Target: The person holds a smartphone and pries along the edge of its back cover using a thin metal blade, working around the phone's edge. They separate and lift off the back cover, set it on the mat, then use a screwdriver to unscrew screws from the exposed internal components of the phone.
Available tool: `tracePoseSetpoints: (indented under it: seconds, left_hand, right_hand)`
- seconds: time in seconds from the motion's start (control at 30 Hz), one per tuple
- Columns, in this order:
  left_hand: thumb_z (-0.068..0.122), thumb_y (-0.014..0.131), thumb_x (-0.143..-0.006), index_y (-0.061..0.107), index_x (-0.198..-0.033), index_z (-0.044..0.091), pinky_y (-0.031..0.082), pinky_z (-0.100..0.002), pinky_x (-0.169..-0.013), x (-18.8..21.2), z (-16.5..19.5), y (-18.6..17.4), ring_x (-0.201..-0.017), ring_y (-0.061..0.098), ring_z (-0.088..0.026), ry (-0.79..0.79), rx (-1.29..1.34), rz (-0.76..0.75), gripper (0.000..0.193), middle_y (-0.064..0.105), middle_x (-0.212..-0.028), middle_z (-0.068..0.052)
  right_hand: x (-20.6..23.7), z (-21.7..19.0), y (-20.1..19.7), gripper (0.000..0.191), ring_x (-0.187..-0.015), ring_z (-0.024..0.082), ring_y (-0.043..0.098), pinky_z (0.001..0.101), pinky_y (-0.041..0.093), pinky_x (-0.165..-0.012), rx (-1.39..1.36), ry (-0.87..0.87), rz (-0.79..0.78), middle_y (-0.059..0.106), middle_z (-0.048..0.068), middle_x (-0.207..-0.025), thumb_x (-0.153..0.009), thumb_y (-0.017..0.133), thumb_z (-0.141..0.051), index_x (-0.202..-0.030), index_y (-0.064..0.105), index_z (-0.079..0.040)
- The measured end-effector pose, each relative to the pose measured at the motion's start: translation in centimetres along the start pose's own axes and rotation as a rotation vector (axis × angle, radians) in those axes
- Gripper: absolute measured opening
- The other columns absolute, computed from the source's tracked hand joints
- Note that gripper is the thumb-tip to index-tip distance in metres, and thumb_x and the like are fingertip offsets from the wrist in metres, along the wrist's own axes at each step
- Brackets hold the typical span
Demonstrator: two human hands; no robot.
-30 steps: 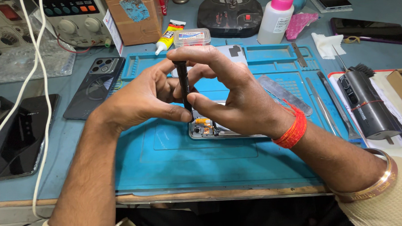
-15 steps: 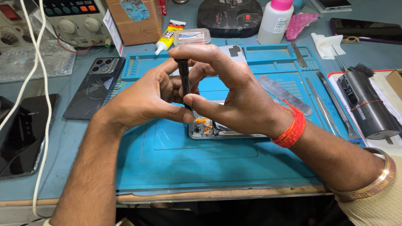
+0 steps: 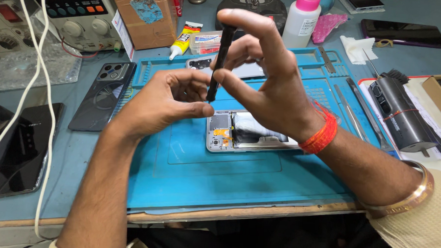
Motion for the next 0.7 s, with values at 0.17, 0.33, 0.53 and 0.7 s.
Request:
tracePoseSetpoints:
  seconds: [0.17,0.33,0.53,0.7]
  left_hand:
    - [0.016,0.09,-0.071,0.083,-0.099,0.009,0.052,-0.032,-0.074,-0.4,-0.3,-0.7,-0.085,0.062,-0.013,0.019,-0.461,0.147,0.03,0.066,-0.087,-0.003]
    - [0.017,0.086,-0.076,0.082,-0.09,0.007,0.056,-0.03,-0.075,-0.5,-0.4,-0.8,-0.084,0.069,-0.014,0.06,-0.537,0.164,0.018,0.071,-0.088,-0.004]
    - [0.019,0.084,-0.077,0.08,-0.089,0.006,0.058,-0.031,-0.073,-0.8,-1.2,-1.0,-0.081,0.072,-0.015,0.005,-0.555,0.205,0.018,0.074,-0.087,-0.005]
    - [0.014,0.08,-0.082,0.08,-0.096,0.006,0.057,-0.034,-0.075,-1.2,-1.3,-0.8,-0.084,0.073,-0.018,0.091,-0.719,0.25,0.016,0.076,-0.092,-0.009]
  right_hand:
    - [0.3,1.4,-0.1,0.061,-0.101,0.011,0.071,0.0265,0.059,-0.093,0.037,-0.046,0.034,0.068,0.007,-0.108,-0.107,0.077,0.002,-0.149,0.033,-0.006]
    - [0.8,2.6,-0.2,0.062,-0.102,0.009,0.072,0.0236,0.06,-0.093,0.048,-0.044,0.039,0.068,0.005,-0.111,-0.113,0.08,-0.002,-0.154,0.034,-0.009]
    - [0.8,3.1,-0.6,0.061,-0.102,0.011,0.072,0.0245,0.061,-0.092,0.07,-0.064,0.049,0.068,0.006,-0.11,-0.113,0.079,-0.002,-0.152,0.033,-0.01]
    - [0.2,3.6,-2.0,0.062,-0.106,0.015,0.073,0.0279,0.062,-0.097,0.063,-0.068,0.108,0.069,0.01,-0.115,-0.114,0.071,0.003,-0.154,0.026,-0.01]
Point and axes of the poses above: each hand's wrist, its own x-axis away from the middle knuckle, its own y-axis out of the palm, z = x × y, the point moved 6 cm from there along -x, towards the middle knuckle
